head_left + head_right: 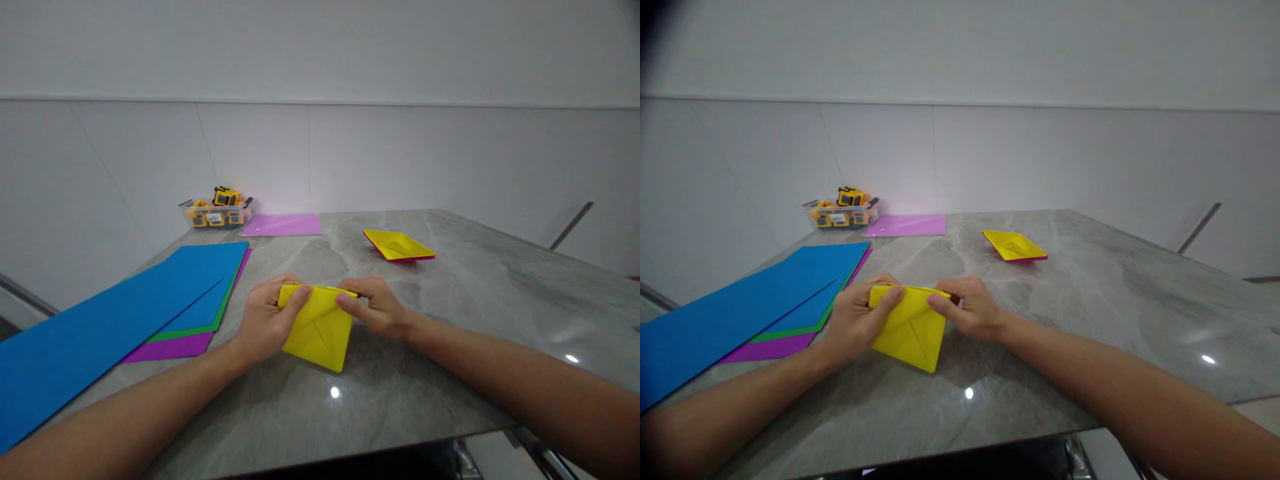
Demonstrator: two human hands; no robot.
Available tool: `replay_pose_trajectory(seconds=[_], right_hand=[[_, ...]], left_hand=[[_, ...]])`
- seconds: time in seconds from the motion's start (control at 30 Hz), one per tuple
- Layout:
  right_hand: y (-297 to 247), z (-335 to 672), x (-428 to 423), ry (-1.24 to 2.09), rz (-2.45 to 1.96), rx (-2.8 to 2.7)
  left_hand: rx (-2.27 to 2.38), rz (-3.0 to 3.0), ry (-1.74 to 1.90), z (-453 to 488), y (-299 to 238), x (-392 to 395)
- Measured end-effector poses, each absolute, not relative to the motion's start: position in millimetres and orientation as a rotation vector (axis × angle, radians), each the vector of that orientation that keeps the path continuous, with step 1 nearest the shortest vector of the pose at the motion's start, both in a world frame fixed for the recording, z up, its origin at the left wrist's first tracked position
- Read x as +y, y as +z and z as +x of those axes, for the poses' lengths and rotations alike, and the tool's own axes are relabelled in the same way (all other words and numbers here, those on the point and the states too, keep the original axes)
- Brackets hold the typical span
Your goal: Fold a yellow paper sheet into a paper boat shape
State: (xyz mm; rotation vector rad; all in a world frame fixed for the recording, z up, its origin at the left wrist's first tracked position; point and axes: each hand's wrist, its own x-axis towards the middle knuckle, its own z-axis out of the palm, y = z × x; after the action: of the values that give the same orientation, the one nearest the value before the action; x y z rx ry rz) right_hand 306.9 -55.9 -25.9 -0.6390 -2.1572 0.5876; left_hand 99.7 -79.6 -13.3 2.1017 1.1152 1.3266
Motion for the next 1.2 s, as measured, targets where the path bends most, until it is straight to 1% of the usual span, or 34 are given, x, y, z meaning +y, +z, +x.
replay_pose_trajectory(seconds=[0.17, 0.27, 0.33, 0.5, 0.63, 0.8, 1.03, 1.2], right_hand=[[-20.5, 309.7, -55.8, 0.373, -0.608, -2.242], [-20.1, 310.7, -55.7, 0.322, -0.587, -2.251], [-20.9, 310.3, -55.7, 0.35, -0.582, -2.236], [-24.7, 306.8, -56.4, 0.591, -0.63, -2.141], [-26.7, 305.1, -56.8, 0.664, -0.635, -2.099], [-26.5, 305.2, -57.4, 0.676, -0.635, -2.076], [-28.5, 304.0, -54.4, 0.499, -0.661, -2.094], [-27.4, 303.7, -55.3, 0.488, -0.681, -2.112]], left_hand=[[1.153, 2.023, 1.254, 98.1, -15.7, -76.7], [1.157, 1.995, 1.237, 97.4, -17.6, -75.6], [1.156, 1.991, 1.241, 97.7, -18.0, -75.6], [1.184, 1.987, 1.286, 100.1, -16.9, -77.3], [1.185, 2.006, 1.306, 100.9, -16.3, -77.7], [1.184, 2.041, 1.327, 100.8, -14.9, -79.1], [1.155, 2.092, 1.367, 99.5, -16.2, -78.9], [1.135, 2.115, 1.364, 98.1, -18.0, -78.0]])
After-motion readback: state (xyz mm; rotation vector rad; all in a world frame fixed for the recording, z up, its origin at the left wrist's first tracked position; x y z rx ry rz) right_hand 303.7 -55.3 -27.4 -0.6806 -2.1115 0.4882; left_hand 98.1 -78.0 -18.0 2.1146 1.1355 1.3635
